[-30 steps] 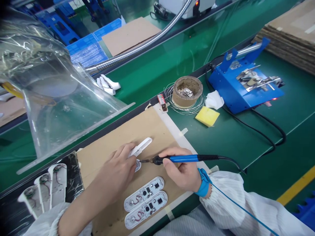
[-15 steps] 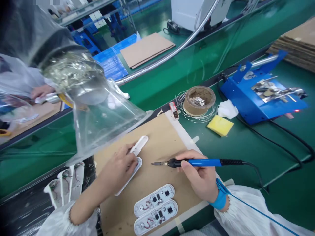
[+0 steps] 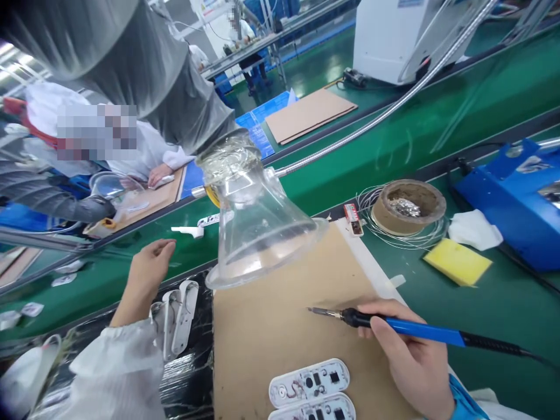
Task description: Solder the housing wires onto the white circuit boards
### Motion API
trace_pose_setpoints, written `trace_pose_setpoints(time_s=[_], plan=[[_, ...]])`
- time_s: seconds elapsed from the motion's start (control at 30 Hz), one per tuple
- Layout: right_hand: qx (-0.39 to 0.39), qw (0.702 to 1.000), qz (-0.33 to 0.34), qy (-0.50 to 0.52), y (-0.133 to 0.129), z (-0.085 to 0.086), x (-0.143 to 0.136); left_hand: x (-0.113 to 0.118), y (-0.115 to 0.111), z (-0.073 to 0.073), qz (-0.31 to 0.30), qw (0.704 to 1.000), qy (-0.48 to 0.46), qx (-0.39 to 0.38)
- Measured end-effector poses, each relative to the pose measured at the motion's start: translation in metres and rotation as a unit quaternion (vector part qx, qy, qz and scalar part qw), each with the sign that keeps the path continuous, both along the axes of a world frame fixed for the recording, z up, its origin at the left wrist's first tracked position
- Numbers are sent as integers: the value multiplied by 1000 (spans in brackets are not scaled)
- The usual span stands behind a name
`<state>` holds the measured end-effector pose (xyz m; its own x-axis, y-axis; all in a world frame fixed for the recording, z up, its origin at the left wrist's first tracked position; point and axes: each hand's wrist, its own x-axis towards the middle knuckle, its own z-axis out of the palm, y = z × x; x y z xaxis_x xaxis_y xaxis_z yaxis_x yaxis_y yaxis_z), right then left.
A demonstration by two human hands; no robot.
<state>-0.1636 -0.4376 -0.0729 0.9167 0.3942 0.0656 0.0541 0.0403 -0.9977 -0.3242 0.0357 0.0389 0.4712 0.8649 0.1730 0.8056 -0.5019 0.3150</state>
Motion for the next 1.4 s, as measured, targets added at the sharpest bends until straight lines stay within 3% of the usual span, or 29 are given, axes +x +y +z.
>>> trace_pose_setpoints(time_s=[0.13,0.33,0.5,0.6,0.73,0.87,1.0,1.13,1.3,1.4], plan=[[-34,999,-14,12,-3,-8,0,-23,-6,-6,-32,997,52,-39],[-47,999,-10,19,-8,-19,2,-55,-36,-12,-170,971,139,-90],[-52,998,-15,27,-9,-20,1,-65,-47,-26,-221,959,158,-84],[-45,998,-29,34,-7,-16,0,-60,-47,-28,-233,960,134,-73],[-7,998,-39,47,-2,-5,1,-46,-65,-16,-245,964,82,-63],[68,994,-47,75,7,2,3,-22,-110,-13,-296,952,-25,-71],[101,991,-73,57,12,0,4,-2,-160,-35,-347,932,-85,-59],[28,999,-45,11,12,2,2,3,-191,-55,-408,904,-84,-94],[-93,989,79,-81,13,7,-4,4,-201,-54,-488,856,-36,-165],[-141,970,134,-147,14,-5,-8,6,-207,-56,-505,843,-37,-180]])
